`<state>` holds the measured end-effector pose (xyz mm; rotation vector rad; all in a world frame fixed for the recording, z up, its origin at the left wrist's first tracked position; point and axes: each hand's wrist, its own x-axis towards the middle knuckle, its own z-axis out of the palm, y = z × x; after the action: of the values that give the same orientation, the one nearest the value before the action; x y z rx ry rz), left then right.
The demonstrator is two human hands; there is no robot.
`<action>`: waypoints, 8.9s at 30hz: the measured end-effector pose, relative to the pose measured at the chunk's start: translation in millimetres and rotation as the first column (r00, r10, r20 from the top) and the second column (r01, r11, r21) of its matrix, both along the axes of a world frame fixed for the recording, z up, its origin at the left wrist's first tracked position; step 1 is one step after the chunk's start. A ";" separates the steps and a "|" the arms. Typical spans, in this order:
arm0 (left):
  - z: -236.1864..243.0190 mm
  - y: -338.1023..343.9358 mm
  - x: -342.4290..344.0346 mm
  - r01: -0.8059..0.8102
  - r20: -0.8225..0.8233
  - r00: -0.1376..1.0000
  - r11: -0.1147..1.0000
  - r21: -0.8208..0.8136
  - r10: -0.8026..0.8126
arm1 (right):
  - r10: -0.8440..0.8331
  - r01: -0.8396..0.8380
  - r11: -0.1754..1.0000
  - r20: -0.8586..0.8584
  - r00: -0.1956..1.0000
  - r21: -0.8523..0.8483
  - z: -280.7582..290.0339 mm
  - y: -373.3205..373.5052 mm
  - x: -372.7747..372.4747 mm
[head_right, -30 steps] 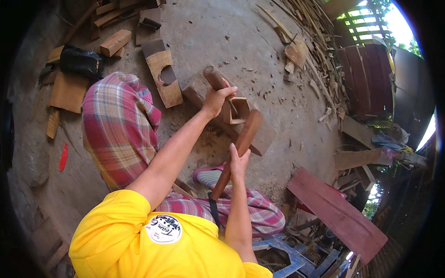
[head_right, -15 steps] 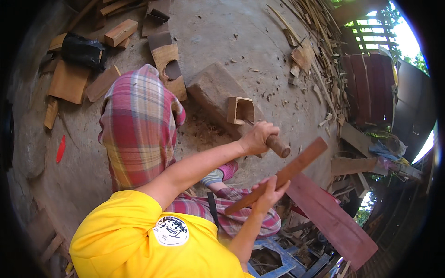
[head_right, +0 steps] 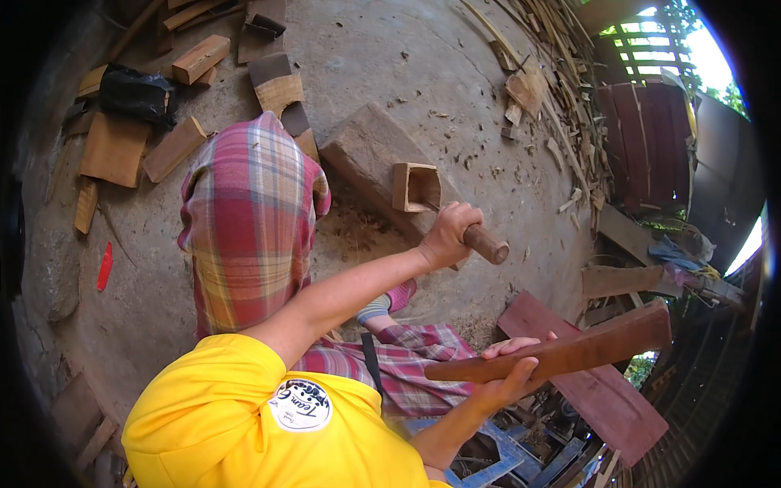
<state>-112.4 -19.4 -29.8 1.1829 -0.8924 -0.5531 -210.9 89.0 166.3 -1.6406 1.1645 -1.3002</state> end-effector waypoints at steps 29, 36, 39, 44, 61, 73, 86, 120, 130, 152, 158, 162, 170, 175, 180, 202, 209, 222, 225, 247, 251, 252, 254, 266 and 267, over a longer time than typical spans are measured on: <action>25.2 -8.8 11.8 -0.152 -0.155 0.977 0.988 -0.027 0.146 | -0.011 -0.025 0.976 -0.164 0.986 -0.217 28.1 -12.7 27.3; 23.6 -9.4 12.0 -0.162 -0.162 0.975 0.986 -0.036 0.154 | -0.004 -0.016 0.990 -0.136 0.991 -0.141 18.1 -18.1 13.6; 23.2 -8.8 9.7 -0.172 -0.160 0.973 0.984 -0.038 0.164 | -0.018 0.011 0.974 -0.026 1.000 -0.224 3.6 -17.0 15.6; 19.1 -12.7 10.4 -0.144 -0.163 0.977 0.989 -0.042 0.136 | -0.153 0.221 0.966 -0.391 0.908 0.137 -36.0 -11.4 14.9; 15.7 -8.7 6.7 -0.125 -0.104 0.987 0.992 -0.014 0.123 | -0.190 0.216 0.962 -0.160 0.969 0.169 -35.4 -15.7 -20.1; 12.1 -1.6 0.3 -0.129 -0.047 0.991 0.992 -0.011 0.129 | -0.244 0.331 0.917 -0.342 0.908 0.224 -36.7 -7.0 -14.1; 9.1 5.9 -2.6 -0.168 -0.027 0.986 0.985 -0.039 0.168 | -0.063 0.068 0.997 -0.159 0.985 0.028 -46.1 0.8 -28.6; 14.2 -1.8 41.0 -0.175 -0.141 0.978 0.974 -0.147 0.154 | 0.102 0.078 0.857 -0.316 0.943 0.509 -67.9 -5.3 -28.6; 13.2 10.2 14.5 -0.132 0.032 0.990 0.979 -0.152 0.139 | 0.008 0.115 0.871 -0.247 0.969 0.478 -49.4 -19.7 -23.8; 5.9 -5.3 9.6 -0.102 0.040 0.994 0.992 -0.070 0.105 | -0.022 0.019 0.994 0.030 0.999 0.111 1.2 -29.0 -23.3; 14.6 -7.2 7.8 -0.094 0.025 0.995 0.993 -0.078 0.096 | 0.021 -0.007 0.986 -0.083 0.996 0.169 -13.3 -15.4 -14.8; 9.2 -10.4 11.8 -0.023 0.008 1.000 0.998 -0.062 0.024 | 0.044 -0.044 0.995 0.000 0.999 0.087 -5.7 -13.3 -19.3; 11.1 -22.0 27.0 -0.011 -0.146 0.989 0.999 -0.043 0.005 | -0.062 0.231 0.873 -0.372 0.926 0.430 -37.4 -21.7 13.6; 8.3 -21.6 28.3 -0.055 -0.179 0.983 0.996 -0.063 0.043 | -0.074 0.059 0.982 0.080 0.994 0.180 -26.1 -28.8 -7.3; 11.2 -23.1 26.8 -0.069 -0.167 0.984 0.996 -0.048 0.060 | -0.030 0.091 0.962 -0.231 0.973 0.257 -46.6 -27.2 -11.4; 3.6 -18.3 13.0 -0.039 -0.061 0.997 0.998 -0.040 0.036 | -0.166 0.173 0.981 -0.080 0.983 0.088 -36.9 -24.7 -3.4; 2.5 -26.8 26.5 -0.108 -0.174 0.980 0.993 -0.043 0.099 | -0.094 0.248 0.848 -0.326 0.941 0.469 -49.2 -18.3 -24.6; 0.6 -26.4 24.0 -0.074 -0.148 0.987 0.996 -0.047 0.067 | -0.124 0.153 0.965 -0.146 0.981 0.211 -30.8 -28.3 -14.2; 1.5 -22.1 18.1 -0.011 -0.073 0.997 1.000 -0.029 0.009 | -0.225 0.224 0.974 0.134 0.965 0.025 -41.7 -25.7 -16.9; -0.5 -19.6 15.1 -0.006 -0.013 1.000 1.000 0.004 0.006 | -0.082 0.084 0.996 0.105 0.991 -0.016 -12.3 -25.1 -18.6; 0.0 -21.2 17.1 -0.011 -0.023 1.000 1.000 0.001 0.011 | -0.174 0.311 0.853 -0.332 0.927 0.420 -57.7 -13.2 -1.4; -0.7 -21.4 17.8 0.012 -0.019 1.000 1.000 0.004 -0.012 | -0.071 0.226 0.876 -0.350 0.934 0.426 -52.7 -14.7 -6.8; -3.1 -23.7 20.8 -0.029 -0.032 0.999 0.999 0.014 0.029 | 0.022 0.176 0.847 -0.364 0.931 0.501 -52.1 -13.5 -11.9; -1.2 -21.5 30.0 -0.027 -0.148 0.988 0.996 0.079 0.038 | 0.058 0.121 0.850 -0.320 0.946 0.513 -63.8 -17.7 -6.2; -1.7 -21.5 30.2 -0.019 -0.151 0.988 0.996 0.086 0.032 | 0.030 0.148 0.850 -0.327 0.945 0.506 -59.3 -16.2 -13.0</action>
<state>-82.2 -40.9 -31.5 1.2098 -0.7290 -0.6567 -223.9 72.8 107.0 -1.4320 1.6130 -0.6564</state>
